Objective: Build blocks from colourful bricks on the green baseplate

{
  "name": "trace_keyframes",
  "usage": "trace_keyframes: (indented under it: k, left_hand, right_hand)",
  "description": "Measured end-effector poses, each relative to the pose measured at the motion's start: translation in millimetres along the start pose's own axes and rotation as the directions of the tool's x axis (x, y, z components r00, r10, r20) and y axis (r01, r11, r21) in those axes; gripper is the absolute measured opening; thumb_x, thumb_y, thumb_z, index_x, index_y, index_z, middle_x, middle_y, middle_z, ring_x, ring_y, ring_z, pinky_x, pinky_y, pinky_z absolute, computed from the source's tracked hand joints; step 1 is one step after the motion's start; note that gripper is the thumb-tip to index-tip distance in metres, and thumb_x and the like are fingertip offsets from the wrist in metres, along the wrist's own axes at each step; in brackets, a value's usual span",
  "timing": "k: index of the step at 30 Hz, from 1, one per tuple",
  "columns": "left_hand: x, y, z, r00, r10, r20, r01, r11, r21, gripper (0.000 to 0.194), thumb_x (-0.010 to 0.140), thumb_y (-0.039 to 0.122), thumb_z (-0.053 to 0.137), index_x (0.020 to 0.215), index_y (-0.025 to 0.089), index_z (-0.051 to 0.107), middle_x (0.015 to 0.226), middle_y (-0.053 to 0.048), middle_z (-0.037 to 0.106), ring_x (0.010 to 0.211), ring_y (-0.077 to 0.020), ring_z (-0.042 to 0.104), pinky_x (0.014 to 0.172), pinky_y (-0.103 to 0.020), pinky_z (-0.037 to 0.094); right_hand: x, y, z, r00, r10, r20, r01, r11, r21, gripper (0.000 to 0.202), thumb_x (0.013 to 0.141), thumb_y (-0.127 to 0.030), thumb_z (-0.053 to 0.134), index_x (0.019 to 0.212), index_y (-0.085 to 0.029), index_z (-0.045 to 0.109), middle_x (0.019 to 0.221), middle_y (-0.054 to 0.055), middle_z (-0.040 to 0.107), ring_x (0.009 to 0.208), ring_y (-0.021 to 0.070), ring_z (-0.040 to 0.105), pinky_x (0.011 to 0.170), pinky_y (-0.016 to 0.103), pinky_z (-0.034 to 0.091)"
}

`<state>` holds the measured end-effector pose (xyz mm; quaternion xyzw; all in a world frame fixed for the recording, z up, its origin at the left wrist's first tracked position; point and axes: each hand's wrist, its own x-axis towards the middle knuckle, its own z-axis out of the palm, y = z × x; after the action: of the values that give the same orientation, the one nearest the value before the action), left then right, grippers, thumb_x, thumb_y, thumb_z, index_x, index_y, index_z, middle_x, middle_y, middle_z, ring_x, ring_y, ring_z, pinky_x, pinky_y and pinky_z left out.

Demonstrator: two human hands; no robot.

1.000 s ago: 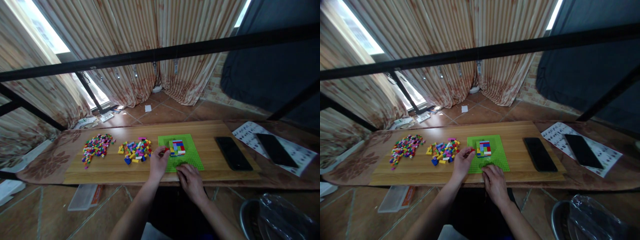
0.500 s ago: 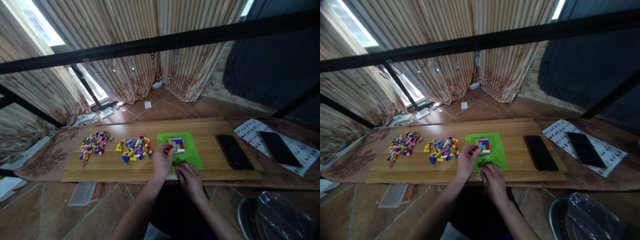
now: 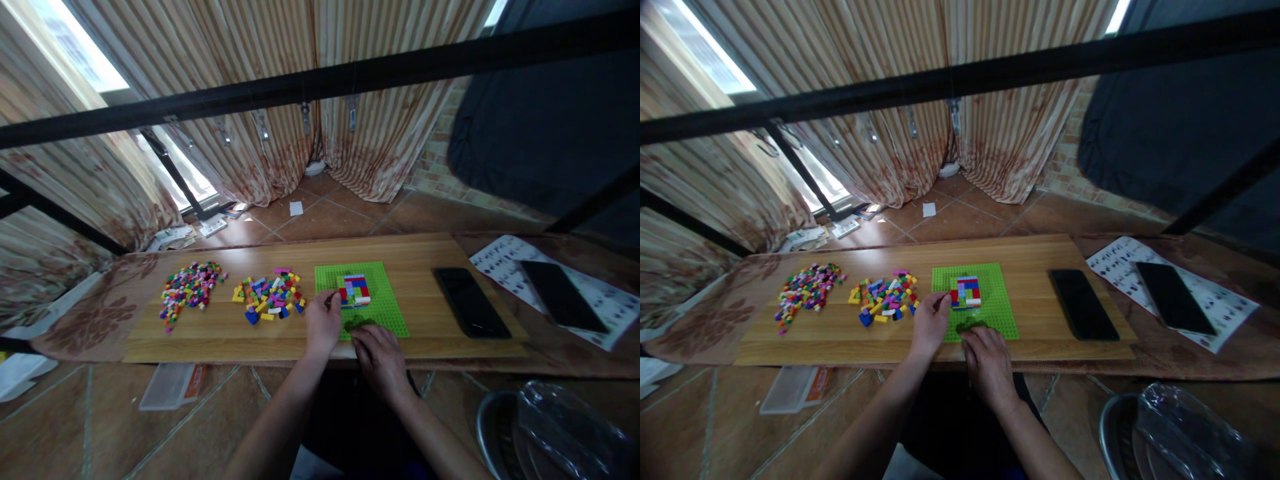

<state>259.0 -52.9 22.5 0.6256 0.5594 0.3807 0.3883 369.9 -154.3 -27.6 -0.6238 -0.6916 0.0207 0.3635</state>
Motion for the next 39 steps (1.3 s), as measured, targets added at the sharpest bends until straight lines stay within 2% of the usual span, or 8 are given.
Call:
trace_keyframes:
  k: [5, 11, 19, 25, 32, 39]
  left_hand:
    - [-4, 4, 4.9, 0.998, -0.048, -0.05, 0.052, 0.994, 0.094, 0.025, 0.085, 0.034, 0.049, 0.087, 0.017, 0.068, 0.085, -0.007, 0.071, 0.078, -0.0177, 0.064, 0.069, -0.027, 0.045]
    - [-5, 5, 4.4, 0.997, -0.057, -0.051, 0.061, 0.995, 0.082, 0.026, 0.086, 0.034, 0.047, 0.085, 0.018, 0.068, 0.081, -0.006, 0.07, 0.074, -0.0165, 0.063, 0.066, -0.025, 0.044]
    - [15, -7, 1.8, 0.992, -0.117, -0.051, 0.118, 0.993, 0.028, 0.04, 0.087, 0.044, 0.041, 0.072, 0.016, 0.065, 0.063, -0.003, 0.064, 0.057, -0.0133, 0.057, 0.054, -0.023, 0.038]
    - [21, -2, 4.4, 0.993, -0.117, 0.008, 0.117, 0.991, 0.06, 0.036, 0.079, 0.048, 0.054, 0.074, 0.015, 0.068, 0.07, -0.004, 0.068, 0.067, -0.0157, 0.061, 0.059, -0.024, 0.04]
    - [16, 6, 6.3, 0.989, -0.14, -0.041, 0.144, 0.981, 0.13, 0.034, 0.079, 0.047, 0.056, 0.078, 0.016, 0.069, 0.077, -0.007, 0.07, 0.072, -0.0173, 0.063, 0.063, -0.025, 0.043]
    - [10, 8, 13.7, 0.987, -0.126, -0.102, 0.142, 0.976, 0.167, 0.034, 0.082, 0.046, 0.052, 0.085, 0.016, 0.068, 0.084, -0.009, 0.071, 0.076, -0.0183, 0.065, 0.067, -0.027, 0.044]
  right_hand:
    - [-1, 2, 2, 1.0, 0.001, 0.013, -0.001, 1.0, -0.015, 0.019, 0.09, -0.023, 0.048, 0.1, -0.022, 0.064, 0.094, 0.006, 0.064, 0.088, 0.0213, 0.056, 0.077, 0.035, 0.041]
    - [-1, 2, 1, 1.0, 0.001, 0.01, -0.001, 1.0, -0.009, 0.02, 0.09, -0.024, 0.047, 0.099, -0.024, 0.065, 0.093, 0.006, 0.064, 0.087, 0.0213, 0.056, 0.075, 0.035, 0.041]
    - [-1, 1, 1, 1.0, 0.0, 0.005, 0.0, 1.0, -0.003, 0.02, 0.09, -0.023, 0.048, 0.101, -0.023, 0.065, 0.096, 0.006, 0.065, 0.09, 0.0215, 0.056, 0.078, 0.036, 0.042]
    - [-2, 3, 3, 1.0, 0.003, 0.009, -0.003, 1.0, -0.009, 0.018, 0.09, -0.023, 0.049, 0.101, -0.023, 0.064, 0.097, 0.006, 0.065, 0.091, 0.0218, 0.056, 0.079, 0.036, 0.041]
    - [-2, 3, 3, 1.0, 0.019, 0.023, -0.018, 1.0, -0.008, 0.018, 0.09, -0.024, 0.049, 0.1, -0.023, 0.065, 0.096, 0.006, 0.065, 0.091, 0.0215, 0.056, 0.079, 0.036, 0.041]
    - [-1, 1, 3, 1.0, -0.014, -0.016, 0.013, 1.0, -0.026, 0.019, 0.09, -0.023, 0.048, 0.099, -0.021, 0.065, 0.095, 0.007, 0.065, 0.09, 0.021, 0.056, 0.079, 0.035, 0.041]
